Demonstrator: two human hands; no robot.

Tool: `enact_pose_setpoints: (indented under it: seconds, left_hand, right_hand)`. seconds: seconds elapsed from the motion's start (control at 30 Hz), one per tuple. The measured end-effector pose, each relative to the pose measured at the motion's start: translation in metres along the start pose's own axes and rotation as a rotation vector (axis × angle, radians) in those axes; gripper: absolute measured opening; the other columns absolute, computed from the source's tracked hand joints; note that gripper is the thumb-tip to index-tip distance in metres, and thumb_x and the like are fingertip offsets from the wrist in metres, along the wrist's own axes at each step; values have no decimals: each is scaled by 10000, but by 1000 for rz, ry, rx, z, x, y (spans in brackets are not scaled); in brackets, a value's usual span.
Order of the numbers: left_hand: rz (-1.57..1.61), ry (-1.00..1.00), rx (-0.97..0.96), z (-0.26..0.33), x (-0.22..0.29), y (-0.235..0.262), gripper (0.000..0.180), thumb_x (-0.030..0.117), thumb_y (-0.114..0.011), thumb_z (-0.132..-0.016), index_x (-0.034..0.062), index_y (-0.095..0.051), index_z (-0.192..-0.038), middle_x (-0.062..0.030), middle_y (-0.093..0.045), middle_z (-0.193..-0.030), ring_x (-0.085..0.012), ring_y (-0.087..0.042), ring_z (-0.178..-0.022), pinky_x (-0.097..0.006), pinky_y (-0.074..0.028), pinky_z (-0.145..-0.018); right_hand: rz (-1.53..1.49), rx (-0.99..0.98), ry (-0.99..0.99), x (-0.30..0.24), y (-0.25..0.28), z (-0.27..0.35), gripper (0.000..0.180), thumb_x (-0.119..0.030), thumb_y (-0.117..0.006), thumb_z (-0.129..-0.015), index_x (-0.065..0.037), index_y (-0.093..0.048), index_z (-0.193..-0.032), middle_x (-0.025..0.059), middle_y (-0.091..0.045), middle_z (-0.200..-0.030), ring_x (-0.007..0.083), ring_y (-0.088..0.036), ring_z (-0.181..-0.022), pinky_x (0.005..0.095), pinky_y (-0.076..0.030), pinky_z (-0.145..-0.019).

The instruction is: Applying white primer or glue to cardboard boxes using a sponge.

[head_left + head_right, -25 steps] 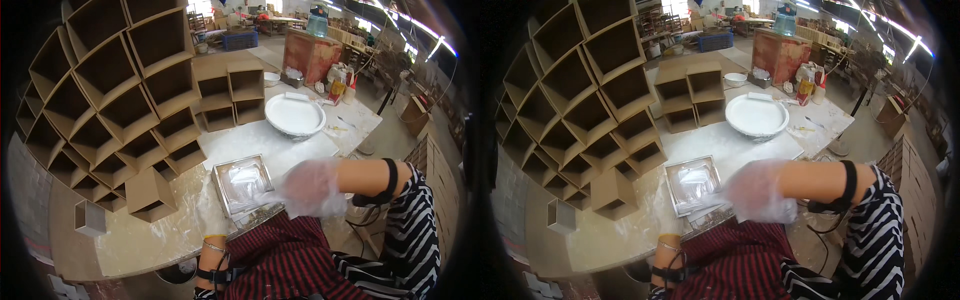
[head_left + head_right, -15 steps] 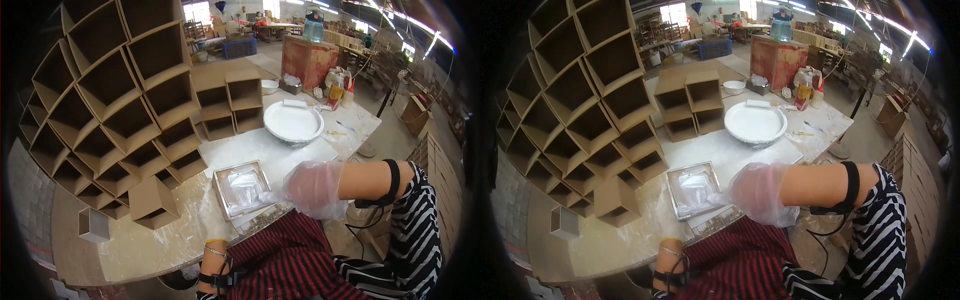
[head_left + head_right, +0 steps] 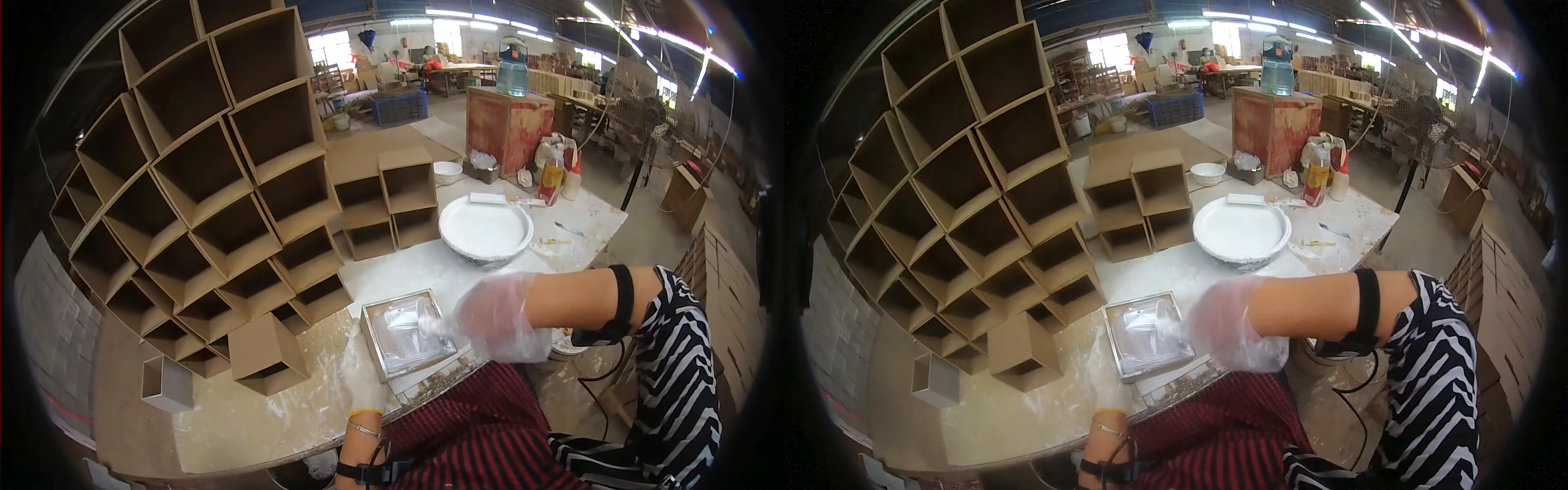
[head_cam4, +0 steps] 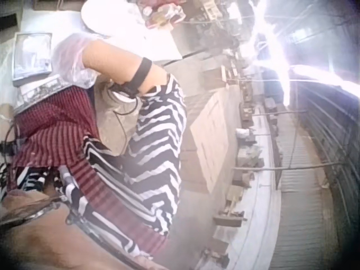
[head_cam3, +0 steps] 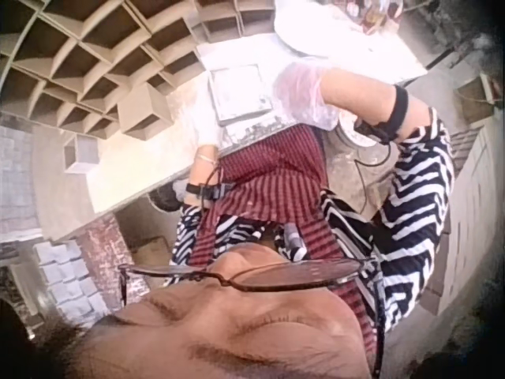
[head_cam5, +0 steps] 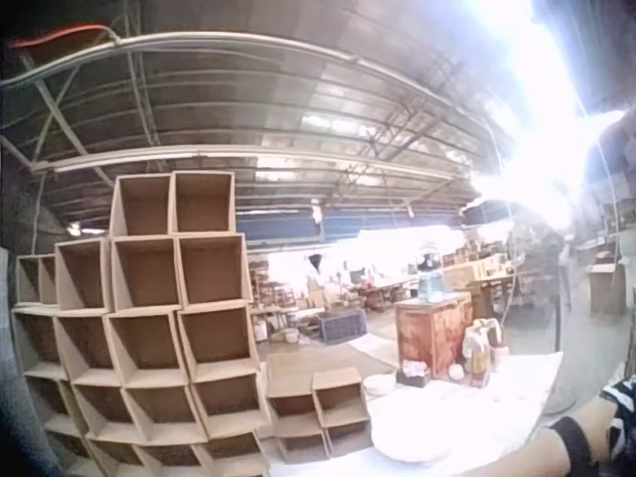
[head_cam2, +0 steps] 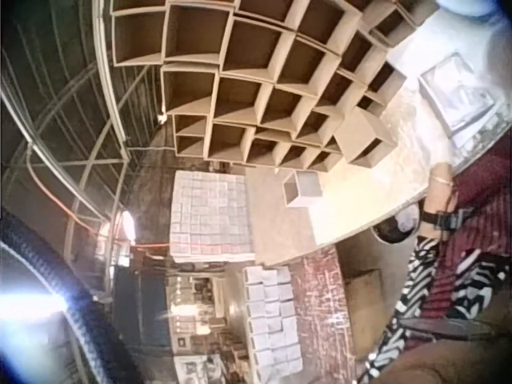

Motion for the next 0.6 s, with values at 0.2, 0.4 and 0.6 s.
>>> enact_pose_setpoints:
  seconds: [0.2, 0.4, 0.6]
  left_hand:
    - [-7, 59, 1, -5, -15, 5, 404, 239, -470, -1108, 2, -606, -1406, -117, -692, -1261, -177, -655, -1119, -317, -525, -964]
    - [30, 39, -11, -4, -17, 1, 453, 257, -451, -1114, -38, -575, -1435, -151, -655, -1383, -207, -620, -1240, -326, -461, -1063]
    - [-375, -162, -8, 0, 8, 1, 432, 242, -458, -1102, -1, -571, -1442, -179, -662, -1350, -249, -639, -1211, -349, -480, -1037]
  right_hand:
    - [116, 160, -94, -2, 33, -12, 227, -186, -699, -804, -15, -794, -918, 165, -759, -902, 319, -730, -824, 434, -577, -729]
    - [90, 46, 101, -9, 33, -24, 251, -173, -705, -743, -9, -778, -918, 150, -708, -761, 299, -699, -701, 445, -560, -618]
    - [107, 50, 3, -4, 53, -17, 314, -166, -684, -742, 0, -764, -997, 174, -735, -846, 340, -712, -739, 478, -562, -654]
Point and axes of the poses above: each hand's wrist, its own z-axis away from the middle knuckle, its own y-axis out of the back of the hand, x = y × z, the point moved 5 cm from there along -z, towards the middle knuckle
